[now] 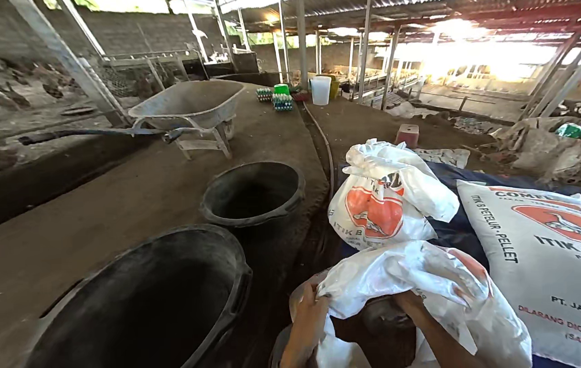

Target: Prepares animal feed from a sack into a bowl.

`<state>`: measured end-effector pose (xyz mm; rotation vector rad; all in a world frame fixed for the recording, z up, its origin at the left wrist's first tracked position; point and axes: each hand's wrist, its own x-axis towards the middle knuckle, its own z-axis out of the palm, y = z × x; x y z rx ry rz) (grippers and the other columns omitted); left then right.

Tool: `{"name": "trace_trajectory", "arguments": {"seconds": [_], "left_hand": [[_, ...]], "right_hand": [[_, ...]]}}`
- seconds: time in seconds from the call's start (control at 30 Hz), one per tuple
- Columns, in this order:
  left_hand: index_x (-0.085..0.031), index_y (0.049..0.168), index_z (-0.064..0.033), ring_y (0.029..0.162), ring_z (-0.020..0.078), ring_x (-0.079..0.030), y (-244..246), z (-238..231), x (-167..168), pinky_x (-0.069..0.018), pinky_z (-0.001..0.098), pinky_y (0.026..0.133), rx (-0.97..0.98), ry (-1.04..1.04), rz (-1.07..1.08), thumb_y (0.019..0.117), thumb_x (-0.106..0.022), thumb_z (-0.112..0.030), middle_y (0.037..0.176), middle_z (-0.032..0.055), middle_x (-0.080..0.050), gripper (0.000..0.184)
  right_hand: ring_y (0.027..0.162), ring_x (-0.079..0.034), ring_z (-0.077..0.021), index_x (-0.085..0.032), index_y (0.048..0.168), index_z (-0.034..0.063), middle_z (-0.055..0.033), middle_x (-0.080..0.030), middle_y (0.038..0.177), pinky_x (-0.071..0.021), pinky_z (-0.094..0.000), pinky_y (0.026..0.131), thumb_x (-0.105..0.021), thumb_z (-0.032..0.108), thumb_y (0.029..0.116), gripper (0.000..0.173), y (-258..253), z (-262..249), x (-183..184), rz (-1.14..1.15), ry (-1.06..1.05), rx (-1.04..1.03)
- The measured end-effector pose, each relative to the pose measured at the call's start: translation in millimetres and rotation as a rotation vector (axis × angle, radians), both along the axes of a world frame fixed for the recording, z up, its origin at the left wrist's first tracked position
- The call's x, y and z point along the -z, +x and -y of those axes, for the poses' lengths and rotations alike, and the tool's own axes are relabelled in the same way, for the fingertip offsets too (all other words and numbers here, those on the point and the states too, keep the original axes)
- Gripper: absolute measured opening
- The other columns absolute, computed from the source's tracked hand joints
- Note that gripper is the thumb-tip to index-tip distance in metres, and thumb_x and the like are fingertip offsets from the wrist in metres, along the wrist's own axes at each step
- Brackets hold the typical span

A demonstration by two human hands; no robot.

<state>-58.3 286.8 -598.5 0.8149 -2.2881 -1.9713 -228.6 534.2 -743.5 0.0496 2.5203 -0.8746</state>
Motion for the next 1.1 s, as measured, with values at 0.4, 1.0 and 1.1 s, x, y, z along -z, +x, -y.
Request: {"name": "trace_trajectory", "arguments": {"seconds": [0.4, 1.0, 1.1], "left_hand": [[-0.068, 0.116, -0.0072, 0.078, 0.0121, -0.065, -2.3, 4.3, -8.8, -0.0569, 0.0369, 0.074, 0.224, -0.010, 0.037, 0.1050, -0.056, -0.039, 0.092, 0.0058, -0.069, 0.036], [-0.065, 0.116, -0.0228, 0.073, -0.0002, -0.067, 11.2, -37.1, -20.8, -0.0588, 0.0188, 0.061, 0.207, 0.634, -0.376, 0.1115, -0.036, -0.037, 0.090, -0.0066, -0.070, 0.032], [-0.065, 0.117, -0.0240, 0.076, -0.0010, -0.068, 7.0, -37.1, -17.5, -0.0589, 0.0179, 0.064, 0.185, 0.675, -0.402, 0.1108, -0.039, -0.036, 0.093, -0.0077, -0.071, 0.030]], "right_hand": [[0.135, -0.049, -0.0476, -0.054, 0.140, -0.0061, -0.0325, -0.052, 0.143, -0.0417, -0.0641, 0.110, -0.069, 0.015, 0.0941, 0.053, 37.7, 31.3, -62.9, 0.004, 0.087, -0.130], [0.128, -0.056, -0.0489, -0.057, 0.137, -0.0061, -0.0332, -0.058, 0.135, -0.0444, -0.0671, 0.101, -0.050, 0.028, 0.1068, 0.046, 4.1, 14.0, -26.6, -0.166, 0.295, 0.030], [0.127, -0.058, -0.0476, -0.058, 0.137, -0.0043, -0.0310, -0.061, 0.134, -0.0446, -0.0644, 0.105, -0.045, 0.028, 0.1094, 0.045, 1.4, 22.7, 3.8, -0.109, 0.191, 0.084]]}}
